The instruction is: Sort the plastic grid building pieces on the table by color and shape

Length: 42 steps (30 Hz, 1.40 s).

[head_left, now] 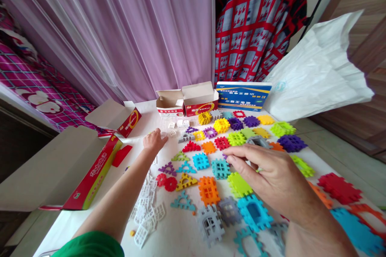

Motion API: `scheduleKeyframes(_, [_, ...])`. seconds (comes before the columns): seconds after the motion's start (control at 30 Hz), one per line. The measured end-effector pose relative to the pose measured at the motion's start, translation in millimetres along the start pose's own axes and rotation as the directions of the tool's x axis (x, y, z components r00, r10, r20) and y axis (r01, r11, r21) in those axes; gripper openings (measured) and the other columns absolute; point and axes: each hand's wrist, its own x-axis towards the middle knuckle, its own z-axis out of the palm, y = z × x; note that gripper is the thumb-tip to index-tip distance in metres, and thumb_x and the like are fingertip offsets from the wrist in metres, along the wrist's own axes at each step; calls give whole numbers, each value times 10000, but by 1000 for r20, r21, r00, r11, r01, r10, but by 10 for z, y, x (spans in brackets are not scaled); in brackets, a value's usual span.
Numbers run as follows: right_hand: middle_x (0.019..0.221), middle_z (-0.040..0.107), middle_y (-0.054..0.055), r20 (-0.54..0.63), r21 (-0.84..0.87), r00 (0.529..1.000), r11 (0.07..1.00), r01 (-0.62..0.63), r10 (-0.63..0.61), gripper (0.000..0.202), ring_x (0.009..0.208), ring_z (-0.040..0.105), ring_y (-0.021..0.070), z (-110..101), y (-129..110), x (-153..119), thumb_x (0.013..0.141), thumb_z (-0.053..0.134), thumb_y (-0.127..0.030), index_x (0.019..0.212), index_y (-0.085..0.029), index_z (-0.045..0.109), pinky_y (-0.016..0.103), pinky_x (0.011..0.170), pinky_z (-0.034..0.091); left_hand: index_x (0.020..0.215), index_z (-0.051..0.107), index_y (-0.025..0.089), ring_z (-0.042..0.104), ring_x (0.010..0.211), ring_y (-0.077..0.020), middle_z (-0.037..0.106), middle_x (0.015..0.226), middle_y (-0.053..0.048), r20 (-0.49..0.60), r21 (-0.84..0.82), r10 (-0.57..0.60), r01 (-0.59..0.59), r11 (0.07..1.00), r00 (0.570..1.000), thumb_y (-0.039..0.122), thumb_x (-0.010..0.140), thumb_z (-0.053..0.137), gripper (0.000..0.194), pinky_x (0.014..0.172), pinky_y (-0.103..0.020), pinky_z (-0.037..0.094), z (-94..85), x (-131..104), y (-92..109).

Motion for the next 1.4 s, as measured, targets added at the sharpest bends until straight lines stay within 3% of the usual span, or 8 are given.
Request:
scheduleKeyframes(0.17, [876,759,24,-1,3,1000,1000,-9,9,196,764,707,147,4,7,4,919,534,-239,974,-242,722,230,695,562,1314,530,220,593,1095,-300,595,1241,-146,-75,26,180,-178,984,981,319,893,435,443,863,-411,474,-65,-8,40])
scheduleKeyframes(0.27, [882,760,24,-5,4,1000,1000,-2,2,186,771,709,145,8,1,12,916,539,-230,962,-236,720,225,698,562,1294,572,345,497,1235,-245,507,1385,-50,-96,48,396,-393,918,913,129,857,425,509,1001,-386,402,-83,45,120])
scheduleKeyframes(0.37, [876,761,28,-9,2,1000,1000,10,-9,182,778,712,147,11,-5,17,917,538,-223,946,-227,718,228,707,565,1202,650,360,433,1308,-240,466,1436,-26,-85,65,534,-530,845,841,63,811,460,527,1063,-400,343,-47,126,194])
scheduleKeyframes(0.53, [890,761,35,-6,-11,1000,1000,-8,8,190,783,712,155,-1,-8,13,917,536,-231,959,-232,721,242,719,569,1062,717,308,377,1357,-273,472,1428,-55,-85,83,603,-597,798,793,30,769,488,465,1050,-450,346,35,211,224])
scheduleKeyframes(0.8, [897,763,37,4,2,1000,1000,-28,28,198,790,712,157,-9,-26,21,910,536,-229,961,-233,727,236,704,567,1002,720,266,382,1356,-281,467,1438,-79,-95,82,615,-609,789,783,30,761,480,415,1047,-477,344,62,179,160])
scheduleKeyframes(1.07, [901,762,31,7,0,1000,1000,-17,17,196,795,712,154,-24,-20,2,925,528,-241,962,-231,720,243,724,568,1167,655,275,435,1333,-270,475,1458,-85,-176,32,521,-524,851,835,18,767,412,534,1058,-484,354,-12,42,33])
scheduleKeyframes(1.23, [896,761,31,-9,2,1000,1000,-7,7,200,792,713,156,-27,-43,-1,926,525,-242,970,-235,721,248,721,571,1160,626,260,581,1169,-238,614,1316,-59,-335,-270,283,-379,885,899,175,820,420,407,1022,-427,422,-78,-472,-560])
scheduleKeyframes(1.4, [902,763,30,38,9,997,997,73,-74,180,807,716,150,92,-146,-1,919,538,-226,961,-218,713,240,726,561,1114,635,270,653,1040,-238,706,1142,-43,-412,-612,-110,-185,769,904,397,824,474,355,889,-352,516,185,-1194,-1196])
